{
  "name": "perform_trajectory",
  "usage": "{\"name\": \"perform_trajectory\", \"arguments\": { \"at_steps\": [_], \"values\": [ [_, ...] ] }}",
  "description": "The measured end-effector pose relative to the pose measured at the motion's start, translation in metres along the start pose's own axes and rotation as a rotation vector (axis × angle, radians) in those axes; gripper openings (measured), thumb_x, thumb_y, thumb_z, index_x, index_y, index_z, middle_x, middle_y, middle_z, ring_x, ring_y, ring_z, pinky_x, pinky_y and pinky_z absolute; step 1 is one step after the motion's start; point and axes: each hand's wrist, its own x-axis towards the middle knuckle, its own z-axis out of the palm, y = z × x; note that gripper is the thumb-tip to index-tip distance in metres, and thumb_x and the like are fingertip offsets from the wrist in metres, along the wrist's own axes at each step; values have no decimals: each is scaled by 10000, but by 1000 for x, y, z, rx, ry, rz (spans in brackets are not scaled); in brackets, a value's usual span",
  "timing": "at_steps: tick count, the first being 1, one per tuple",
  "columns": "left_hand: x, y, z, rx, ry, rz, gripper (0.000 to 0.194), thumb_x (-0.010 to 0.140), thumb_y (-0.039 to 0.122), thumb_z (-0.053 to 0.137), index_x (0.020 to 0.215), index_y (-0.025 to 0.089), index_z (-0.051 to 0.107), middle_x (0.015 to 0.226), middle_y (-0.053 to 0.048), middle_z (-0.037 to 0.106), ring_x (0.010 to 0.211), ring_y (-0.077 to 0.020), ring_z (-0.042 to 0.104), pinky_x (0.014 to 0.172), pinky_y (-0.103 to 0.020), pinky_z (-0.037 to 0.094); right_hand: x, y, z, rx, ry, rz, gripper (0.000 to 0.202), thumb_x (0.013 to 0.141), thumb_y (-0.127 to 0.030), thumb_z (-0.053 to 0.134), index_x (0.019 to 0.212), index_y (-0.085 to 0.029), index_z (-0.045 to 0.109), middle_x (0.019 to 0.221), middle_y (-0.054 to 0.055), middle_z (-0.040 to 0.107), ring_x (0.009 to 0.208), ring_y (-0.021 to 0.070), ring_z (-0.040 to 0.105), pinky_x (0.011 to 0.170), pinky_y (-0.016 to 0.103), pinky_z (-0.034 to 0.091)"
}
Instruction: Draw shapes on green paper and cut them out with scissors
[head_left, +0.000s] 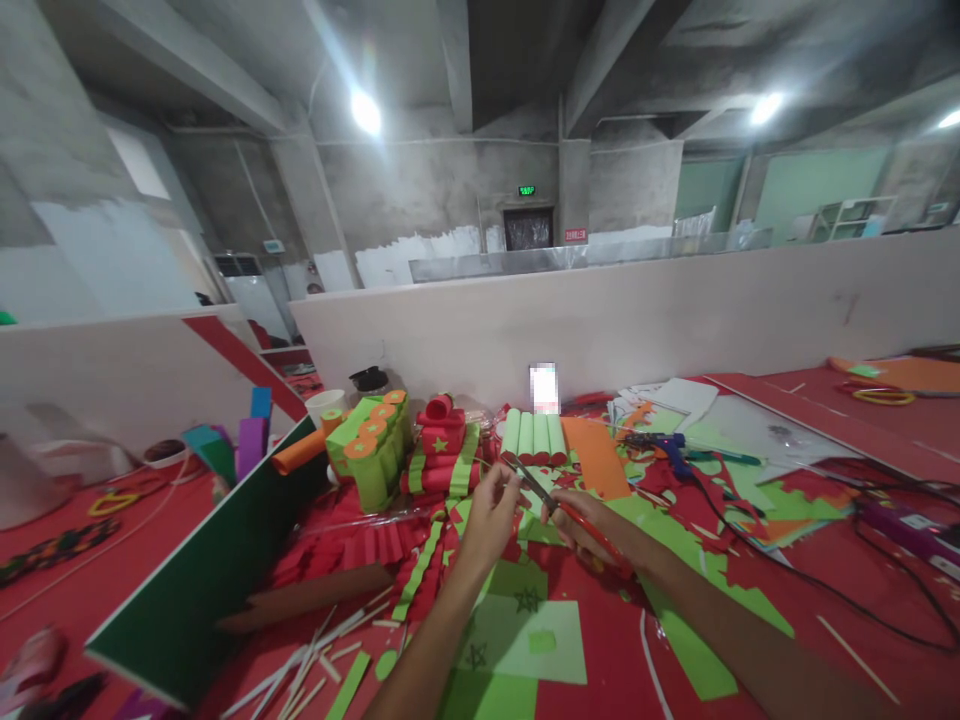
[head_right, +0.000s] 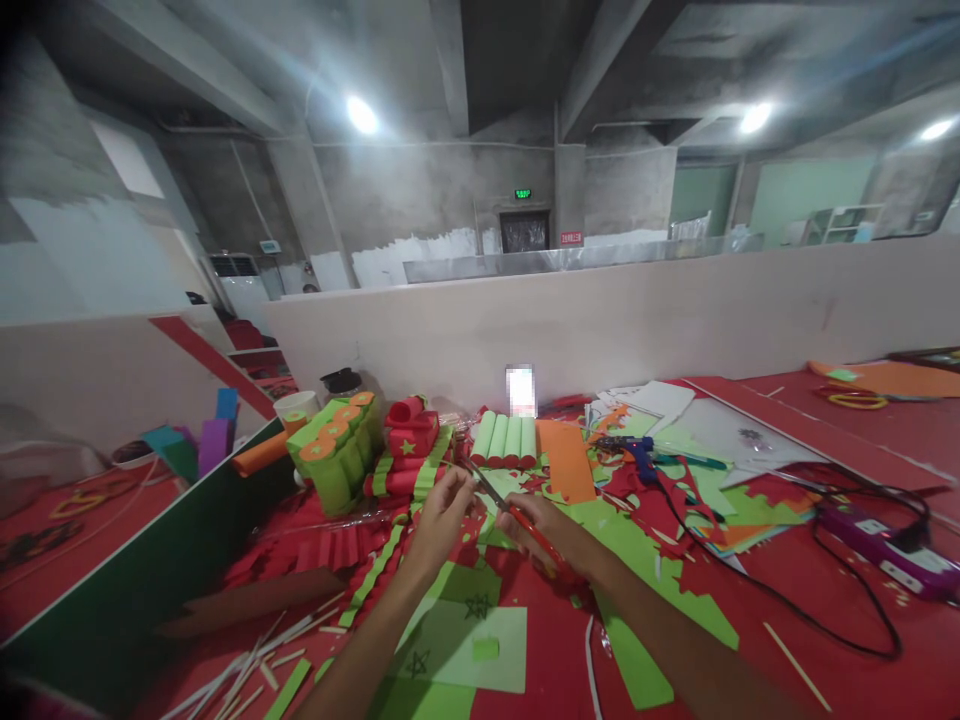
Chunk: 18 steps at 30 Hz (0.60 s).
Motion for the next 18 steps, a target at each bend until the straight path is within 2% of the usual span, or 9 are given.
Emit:
{"name": "perform_trajectory", "arguments": {
  "at_steps": [13,18],
  "values": [
    [-1,-2,-1,3,-10,8,230,870,375,512,743,196,445,632,46,509,600,-112,528,585,-214,397,4,8,-2,-29,-1,-40,498,848,-685,413,792,-192,452,592,-55,438,405,50,384,378,160,292],
    [-2,-1,-1,-33,-19,-15,233,867,389,517,751,197,455,643,41,516,608,-113,532,580,-213,398,3,6,-2,-86,17,-48,507,858,-679,404,867,-182,502,607,-59,428,390,42,352,372,167,304]
  ]
}}
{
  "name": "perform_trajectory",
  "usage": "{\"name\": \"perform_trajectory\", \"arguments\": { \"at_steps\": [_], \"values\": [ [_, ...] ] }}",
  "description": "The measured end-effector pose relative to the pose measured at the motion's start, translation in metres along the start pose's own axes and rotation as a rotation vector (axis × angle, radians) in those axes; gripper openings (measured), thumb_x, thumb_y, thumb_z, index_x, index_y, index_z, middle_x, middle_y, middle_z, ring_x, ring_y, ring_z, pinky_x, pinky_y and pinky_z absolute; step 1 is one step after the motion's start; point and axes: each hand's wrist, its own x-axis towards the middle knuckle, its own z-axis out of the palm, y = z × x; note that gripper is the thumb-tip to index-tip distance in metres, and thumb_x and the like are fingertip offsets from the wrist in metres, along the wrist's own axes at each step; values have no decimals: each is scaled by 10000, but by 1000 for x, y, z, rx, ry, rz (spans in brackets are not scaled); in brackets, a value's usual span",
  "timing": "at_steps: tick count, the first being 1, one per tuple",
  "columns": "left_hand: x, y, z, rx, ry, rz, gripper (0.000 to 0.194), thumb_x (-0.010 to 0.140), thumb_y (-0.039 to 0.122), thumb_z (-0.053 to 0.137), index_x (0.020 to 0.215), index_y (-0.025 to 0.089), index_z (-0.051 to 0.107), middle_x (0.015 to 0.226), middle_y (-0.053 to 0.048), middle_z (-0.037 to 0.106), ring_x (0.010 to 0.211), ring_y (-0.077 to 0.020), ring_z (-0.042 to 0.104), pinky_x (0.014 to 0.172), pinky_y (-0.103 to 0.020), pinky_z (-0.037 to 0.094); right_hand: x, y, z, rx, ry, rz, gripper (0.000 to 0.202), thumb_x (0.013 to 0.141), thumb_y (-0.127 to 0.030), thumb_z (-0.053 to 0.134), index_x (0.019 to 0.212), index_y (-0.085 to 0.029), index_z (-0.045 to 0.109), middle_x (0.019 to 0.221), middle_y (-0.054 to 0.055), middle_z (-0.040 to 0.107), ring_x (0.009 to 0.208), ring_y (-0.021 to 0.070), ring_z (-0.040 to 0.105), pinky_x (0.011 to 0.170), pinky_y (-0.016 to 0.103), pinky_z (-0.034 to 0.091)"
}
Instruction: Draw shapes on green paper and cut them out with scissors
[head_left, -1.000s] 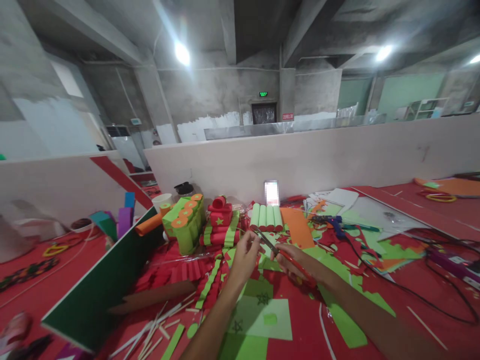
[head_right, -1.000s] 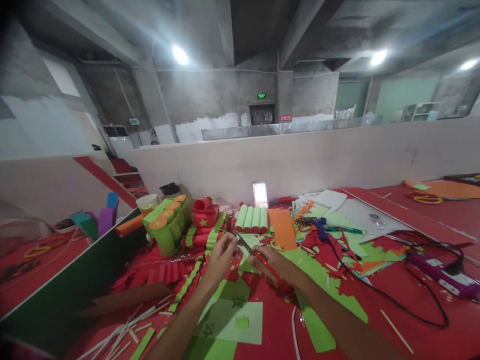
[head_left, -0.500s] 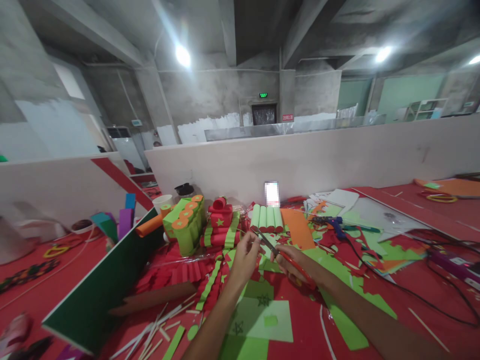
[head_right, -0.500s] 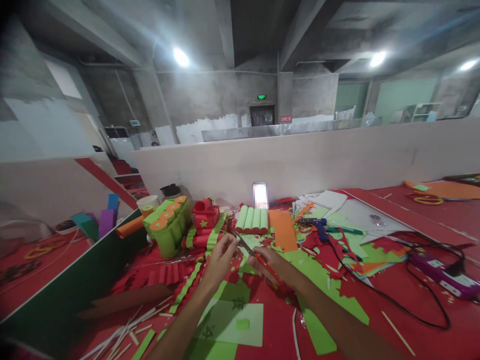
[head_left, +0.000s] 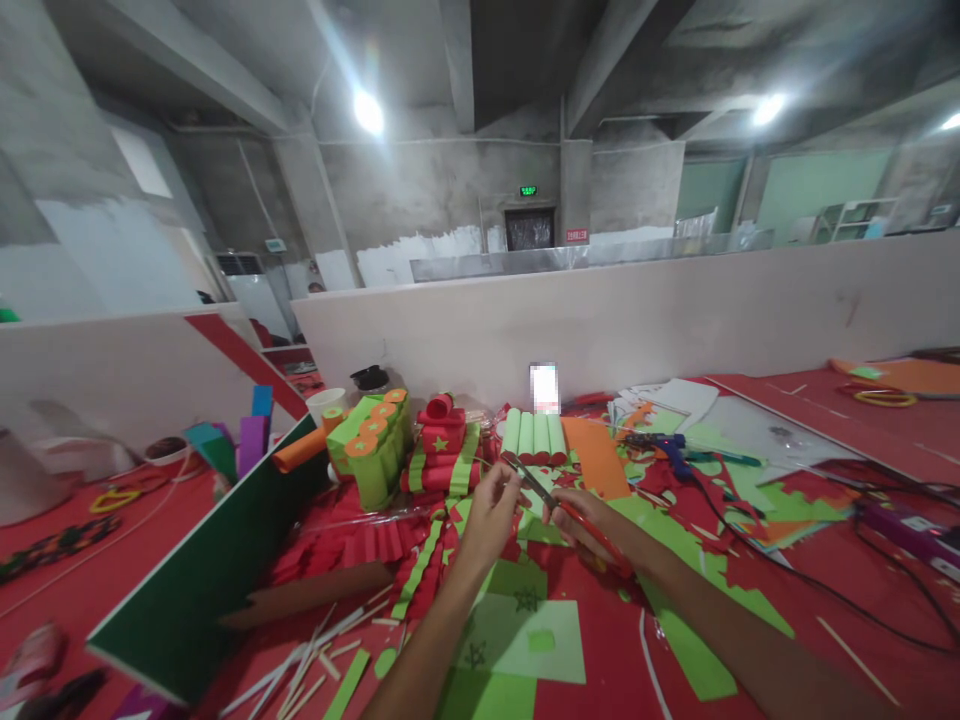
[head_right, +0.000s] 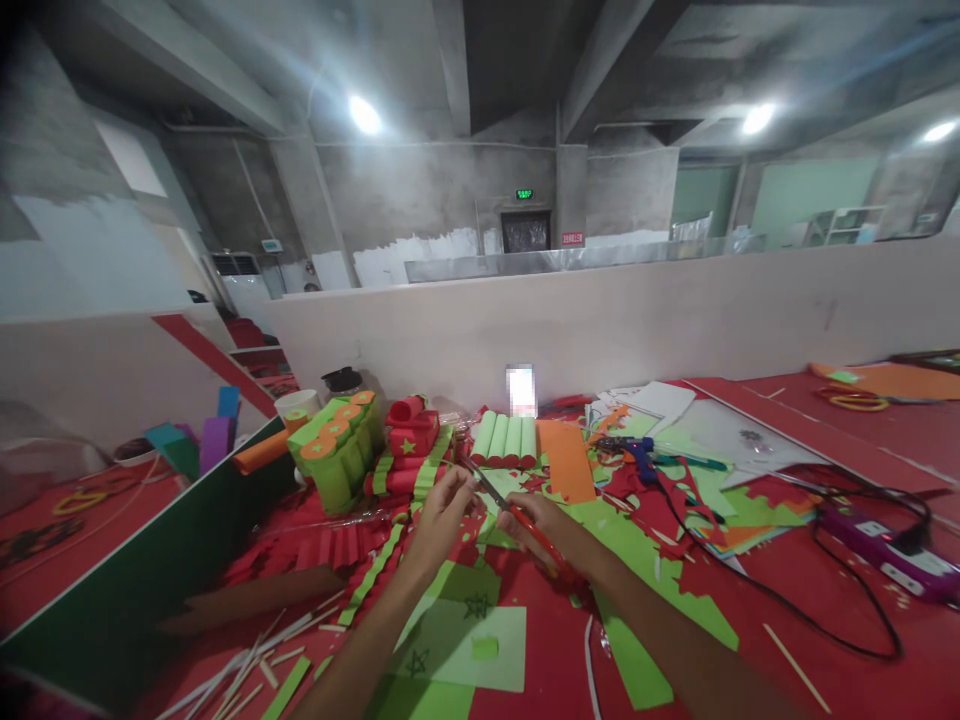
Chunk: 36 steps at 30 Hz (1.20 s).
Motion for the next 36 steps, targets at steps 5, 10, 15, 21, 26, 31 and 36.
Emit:
{"name": "perform_trajectory", "arguments": {
  "at_steps": [5,10,15,21,26,31,36],
  "values": [
    [-1,3,0,-22,-22,-18,212,863,383,528,784,195,471,667,31,542,627,-110,540,618,-215,414,-1,-5,-2,-70,36,-34,517,855,-673,420,918,-175,543,606,-54,429,421,53,352,400,178,306],
    [0,5,1,-15,3,-27,219,830,369,571,774,194,453,660,32,554,597,-102,530,584,-204,404,-1,-6,-2,-63,22,-27,509,861,-668,412,921,-179,538,606,-50,434,411,62,367,397,187,319],
    [0,9,1,-34,27,-53,231,826,378,564,759,193,444,662,32,560,566,-93,518,547,-193,392,0,-2,-2,-72,30,-21,499,861,-664,421,911,-179,532,608,-49,437,407,59,377,396,180,331],
    [-1,9,0,1,32,-25,222,832,385,549,758,186,485,657,23,564,572,-96,521,547,-194,396,-1,-3,-4,-96,29,-19,515,858,-670,417,917,-175,544,615,-45,446,424,67,391,407,184,349],
    [1,5,-4,63,14,-3,230,840,393,547,758,181,512,625,26,547,573,-98,505,546,-192,383,-3,-9,-8,-154,6,-18,489,862,-650,435,898,-175,546,643,-43,445,454,70,403,431,185,369],
    [4,-1,-10,116,-6,-22,238,837,407,549,775,178,527,623,30,546,546,-92,471,514,-186,347,-6,-16,-14,-268,0,-71,467,857,-629,471,904,-174,562,713,-22,475,572,98,453,513,195,397],
    [6,-1,-12,127,-15,-33,246,830,408,548,763,173,526,613,35,527,527,-86,445,495,-183,316,-2,-9,-16,-265,-47,-49,532,851,-676,419,914,-164,551,669,-35,442,523,87,400,466,186,357]
  ]
}}
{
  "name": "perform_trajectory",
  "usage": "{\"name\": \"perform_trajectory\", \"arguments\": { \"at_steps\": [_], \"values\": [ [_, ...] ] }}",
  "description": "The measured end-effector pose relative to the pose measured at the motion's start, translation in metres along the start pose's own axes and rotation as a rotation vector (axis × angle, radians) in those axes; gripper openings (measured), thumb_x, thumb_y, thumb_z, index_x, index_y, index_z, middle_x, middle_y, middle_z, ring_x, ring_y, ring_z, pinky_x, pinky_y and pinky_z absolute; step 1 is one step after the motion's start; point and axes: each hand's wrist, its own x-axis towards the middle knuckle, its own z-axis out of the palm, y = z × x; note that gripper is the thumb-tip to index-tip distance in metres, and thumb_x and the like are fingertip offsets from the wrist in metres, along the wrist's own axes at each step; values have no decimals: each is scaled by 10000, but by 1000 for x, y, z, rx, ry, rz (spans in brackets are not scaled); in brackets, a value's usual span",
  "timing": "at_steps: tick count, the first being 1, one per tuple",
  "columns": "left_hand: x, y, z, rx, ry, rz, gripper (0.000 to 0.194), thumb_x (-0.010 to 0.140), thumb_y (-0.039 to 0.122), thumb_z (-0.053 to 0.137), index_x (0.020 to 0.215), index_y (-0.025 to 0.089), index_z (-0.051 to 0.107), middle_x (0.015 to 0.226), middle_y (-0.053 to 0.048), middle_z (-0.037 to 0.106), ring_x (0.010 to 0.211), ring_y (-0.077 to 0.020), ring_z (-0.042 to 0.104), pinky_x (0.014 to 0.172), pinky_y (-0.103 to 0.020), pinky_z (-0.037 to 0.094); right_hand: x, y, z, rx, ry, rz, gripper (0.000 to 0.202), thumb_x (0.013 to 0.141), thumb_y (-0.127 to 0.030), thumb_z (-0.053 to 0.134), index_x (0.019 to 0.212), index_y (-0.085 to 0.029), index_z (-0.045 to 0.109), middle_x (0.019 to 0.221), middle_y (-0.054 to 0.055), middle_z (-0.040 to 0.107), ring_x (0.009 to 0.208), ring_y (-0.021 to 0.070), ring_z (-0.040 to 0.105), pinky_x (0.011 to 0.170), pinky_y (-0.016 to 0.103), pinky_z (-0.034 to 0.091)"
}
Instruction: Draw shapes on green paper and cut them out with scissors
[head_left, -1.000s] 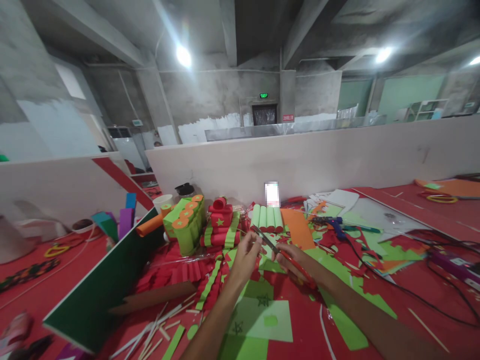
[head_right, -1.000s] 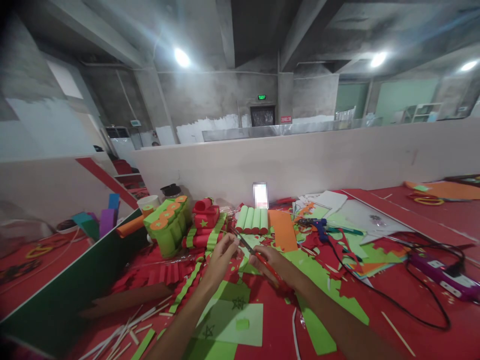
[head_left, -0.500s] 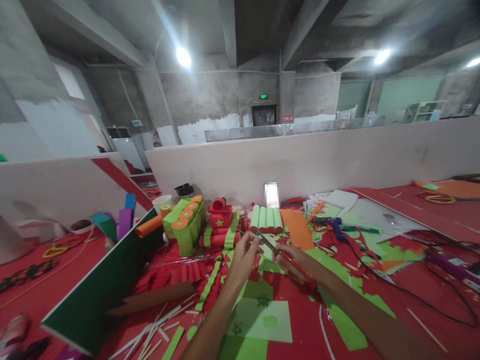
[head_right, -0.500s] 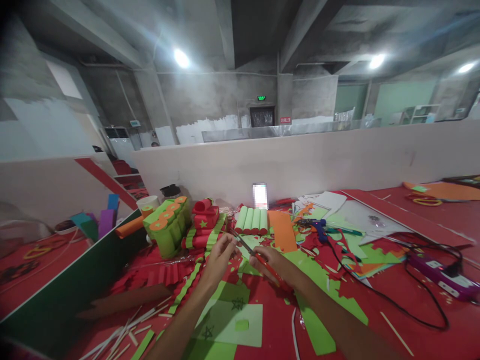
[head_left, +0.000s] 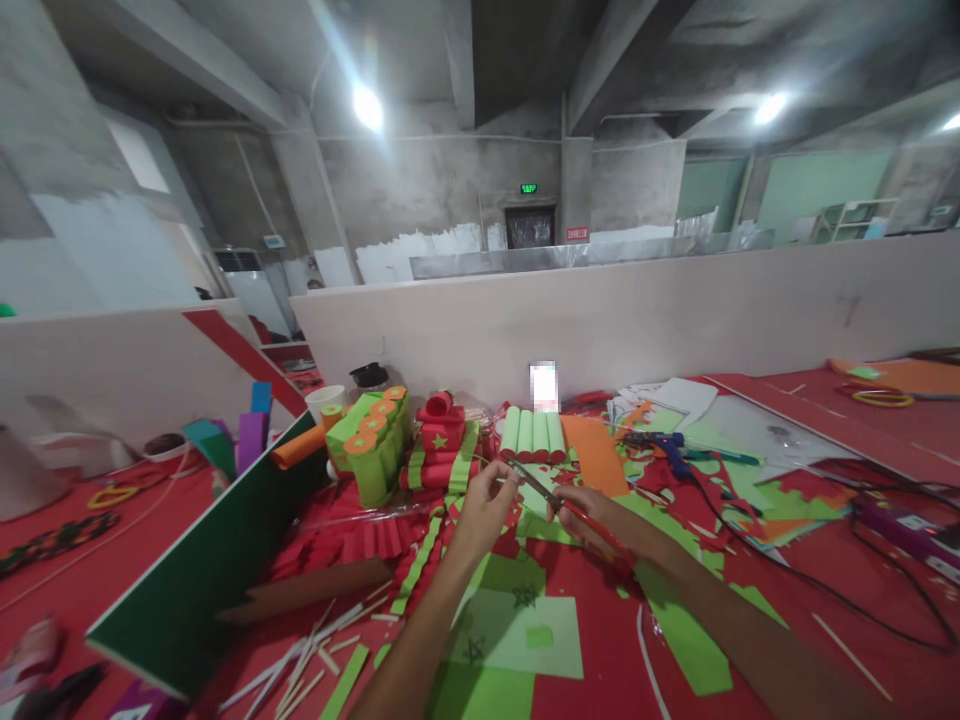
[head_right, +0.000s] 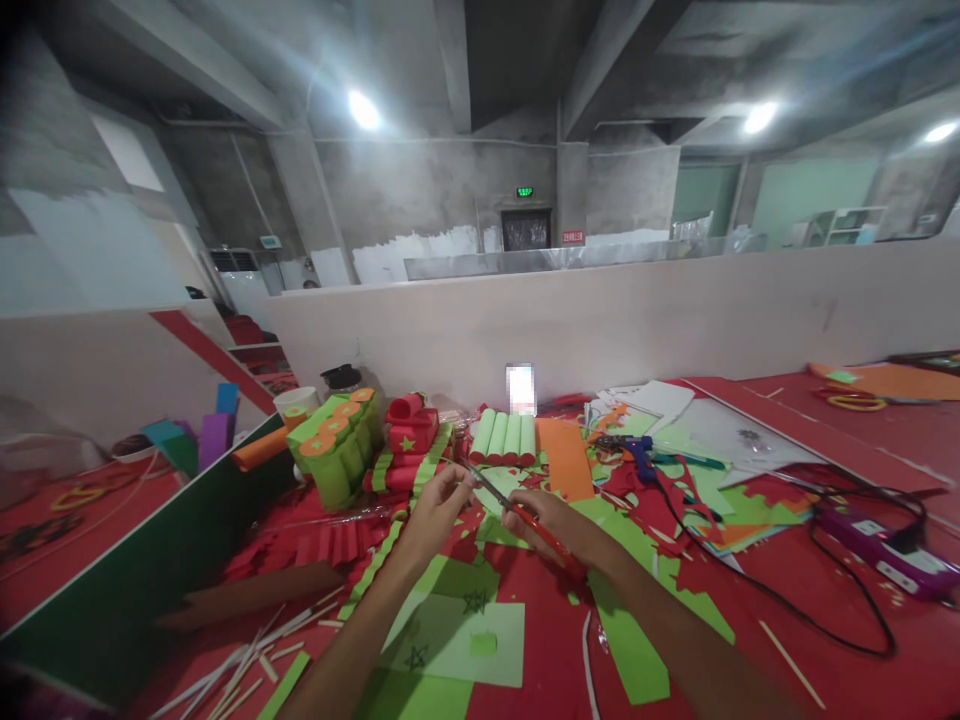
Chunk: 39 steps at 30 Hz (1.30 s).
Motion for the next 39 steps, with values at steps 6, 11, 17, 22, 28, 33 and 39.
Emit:
{"name": "perform_trajectory", "arguments": {
  "at_steps": [6,11,17,22,28,33,39],
  "values": [
    [-2,8,0,15,-3,9,251,825,408,554,743,172,528,616,32,520,544,-97,449,523,-195,337,4,4,0,-64,37,-48,525,854,-666,429,868,-161,574,705,-12,502,603,116,452,540,211,365],
    [-2,8,0,11,3,16,248,821,411,557,744,177,540,637,25,542,570,-111,485,549,-205,365,6,7,3,-53,63,-49,559,838,-690,426,848,-156,590,708,1,524,615,129,469,565,224,392],
    [-2,6,0,7,18,23,245,825,404,558,742,174,542,627,34,535,544,-97,470,520,-196,337,6,10,4,-7,49,-15,543,832,-681,452,850,-157,593,689,-3,524,602,129,471,542,219,391],
    [-2,6,0,0,17,24,251,822,410,559,737,175,539,621,35,543,545,-95,473,520,-192,335,8,17,5,7,66,-19,563,840,-690,420,865,-155,593,668,-13,500,571,116,455,521,212,386],
    [-2,6,0,1,15,25,261,822,427,559,752,177,534,638,20,551,576,-109,504,552,-204,375,10,21,6,38,37,6,567,827,-702,428,854,-159,587,657,-16,498,553,114,455,494,209,390],
    [-3,7,0,-1,-4,23,256,827,430,555,761,183,531,641,18,552,584,-113,515,563,-207,386,8,16,6,47,43,7,575,807,-717,444,866,-162,583,657,-21,465,550,109,439,478,203,398],
    [-2,7,1,-3,-36,27,256,826,416,563,730,185,506,611,34,523,548,-105,480,544,-206,374,6,10,7,100,46,11,579,830,-717,398,888,-166,566,650,-27,449,512,96,418,468,205,389]
  ]
}}
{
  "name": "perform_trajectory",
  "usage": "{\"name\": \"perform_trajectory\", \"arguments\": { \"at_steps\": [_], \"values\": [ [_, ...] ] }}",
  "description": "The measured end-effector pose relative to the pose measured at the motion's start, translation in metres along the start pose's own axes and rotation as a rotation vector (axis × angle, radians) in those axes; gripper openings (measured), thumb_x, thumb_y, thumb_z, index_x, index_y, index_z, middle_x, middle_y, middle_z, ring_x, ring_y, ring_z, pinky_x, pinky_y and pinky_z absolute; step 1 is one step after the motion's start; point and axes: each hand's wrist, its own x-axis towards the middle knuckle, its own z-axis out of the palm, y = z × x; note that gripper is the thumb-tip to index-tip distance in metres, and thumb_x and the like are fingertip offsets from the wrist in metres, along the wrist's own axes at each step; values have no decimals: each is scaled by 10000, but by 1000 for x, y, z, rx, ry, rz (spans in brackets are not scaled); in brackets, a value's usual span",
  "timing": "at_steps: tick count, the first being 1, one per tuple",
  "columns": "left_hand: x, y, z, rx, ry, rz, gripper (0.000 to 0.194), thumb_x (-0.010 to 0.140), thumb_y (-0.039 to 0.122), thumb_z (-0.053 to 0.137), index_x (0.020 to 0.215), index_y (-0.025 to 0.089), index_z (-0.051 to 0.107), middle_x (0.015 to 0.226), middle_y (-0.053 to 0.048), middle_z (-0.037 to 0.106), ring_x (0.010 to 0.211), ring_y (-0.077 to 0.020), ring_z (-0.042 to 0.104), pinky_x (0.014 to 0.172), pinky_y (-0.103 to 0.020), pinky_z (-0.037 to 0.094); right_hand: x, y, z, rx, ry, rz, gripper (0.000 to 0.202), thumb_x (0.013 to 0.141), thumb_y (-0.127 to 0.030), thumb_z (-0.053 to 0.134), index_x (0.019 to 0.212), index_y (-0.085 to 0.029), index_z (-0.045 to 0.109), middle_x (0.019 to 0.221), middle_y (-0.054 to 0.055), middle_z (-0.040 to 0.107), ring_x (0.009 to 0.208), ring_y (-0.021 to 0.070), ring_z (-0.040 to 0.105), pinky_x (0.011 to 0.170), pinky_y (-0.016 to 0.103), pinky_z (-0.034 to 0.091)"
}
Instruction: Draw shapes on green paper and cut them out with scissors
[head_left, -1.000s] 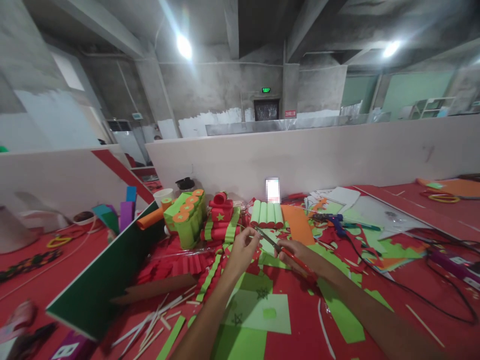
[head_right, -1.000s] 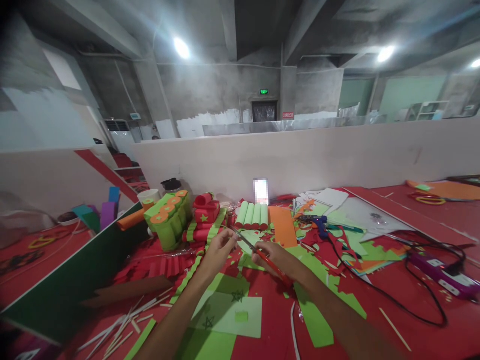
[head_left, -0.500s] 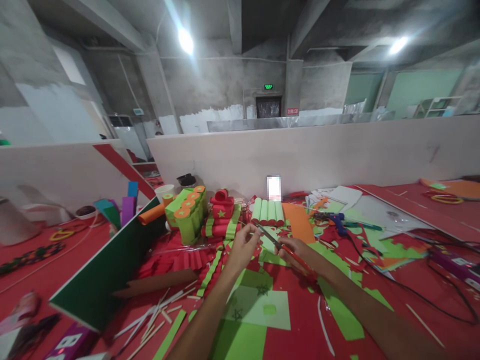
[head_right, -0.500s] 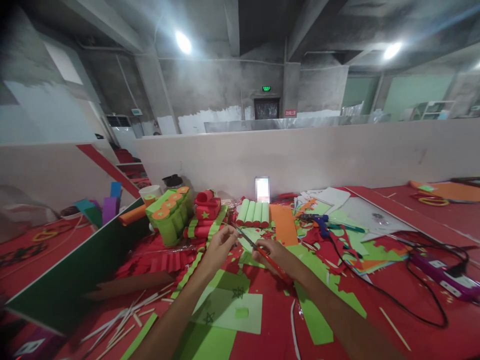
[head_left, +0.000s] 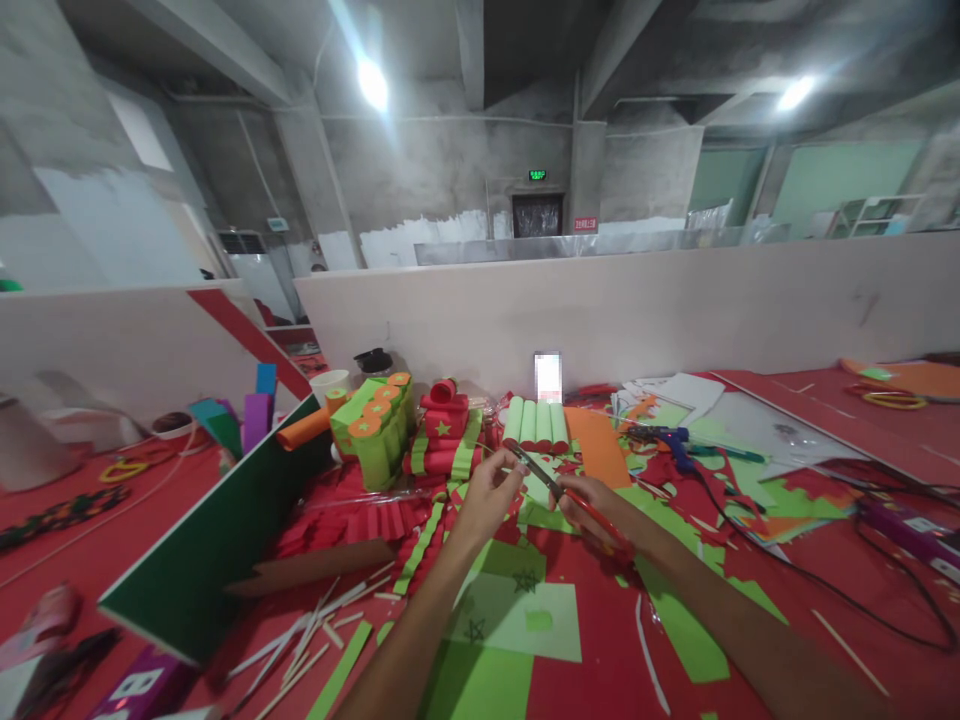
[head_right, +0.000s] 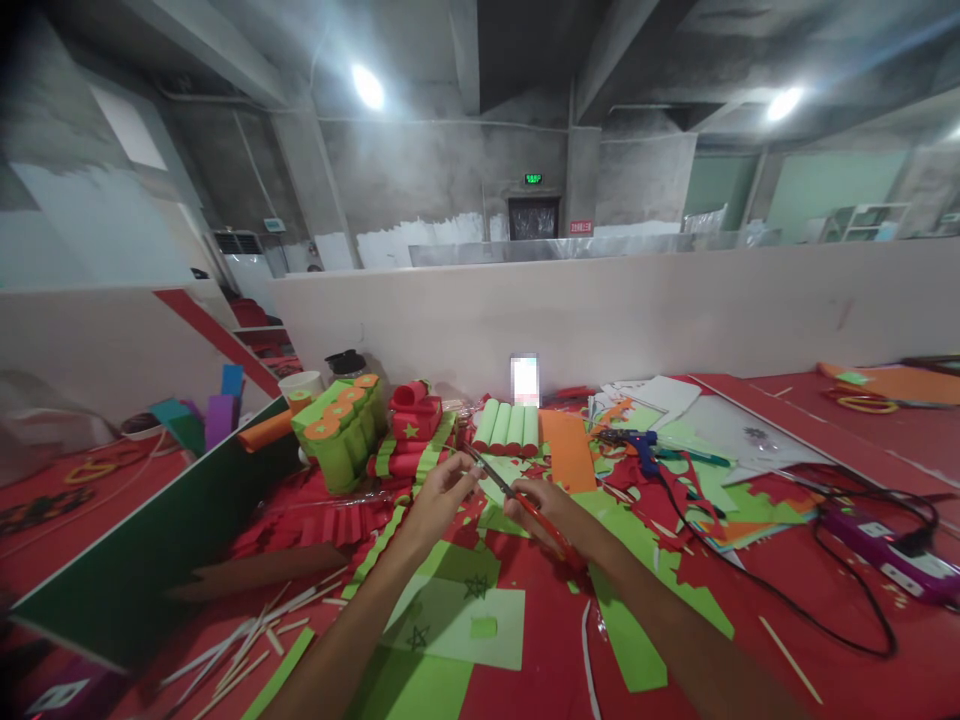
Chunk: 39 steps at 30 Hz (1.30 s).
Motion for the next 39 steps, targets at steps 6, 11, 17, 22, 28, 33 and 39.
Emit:
{"name": "perform_trajectory", "arguments": {
  "at_steps": [6,11,17,22,28,33,39],
  "values": [
    [0,-3,-2,13,3,16,264,846,426,532,762,178,563,623,21,540,582,-120,510,558,-214,388,0,-5,-3,-48,4,-20,606,826,-726,387,858,-156,592,661,-10,469,561,115,444,491,210,392],
    [0,-2,-2,40,15,17,295,837,446,530,735,173,576,617,16,530,578,-121,500,556,-214,378,-9,-15,-5,21,-24,15,565,862,-682,380,956,-163,580,652,-26,449,514,93,416,472,199,412],
    [0,0,-3,67,1,20,289,834,434,534,717,174,582,616,24,512,569,-111,474,546,-208,359,-2,1,-3,45,-60,46,609,781,-749,438,923,-172,568,622,-32,447,498,93,419,442,191,408],
    [0,-2,-3,74,-19,36,264,856,400,515,731,174,567,644,21,521,595,-115,490,563,-211,377,-2,3,-4,18,-50,37,600,803,-734,424,954,-172,573,655,-19,476,507,95,430,449,193,394],
    [0,-3,-3,94,-18,39,242,865,369,509,731,174,558,651,15,531,600,-118,497,581,-219,389,-3,-1,-6,-33,-45,-8,612,806,-743,403,923,-168,573,647,-20,474,525,101,431,485,203,379],
    [-1,-4,-3,94,-15,35,254,870,383,501,741,173,561,655,16,528,600,-117,494,569,-213,378,1,2,-5,-17,-54,1,631,799,-758,384,894,-163,572,643,-21,470,517,104,418,483,212,378],
    [0,-4,-2,81,-13,24,257,868,388,503,737,170,546,636,25,513,590,-112,483,565,-210,378,1,1,-3,-73,-7,-52,627,801,-749,401,874,-154,584,680,-11,498,553,108,438,498,206,373]
  ]
}}
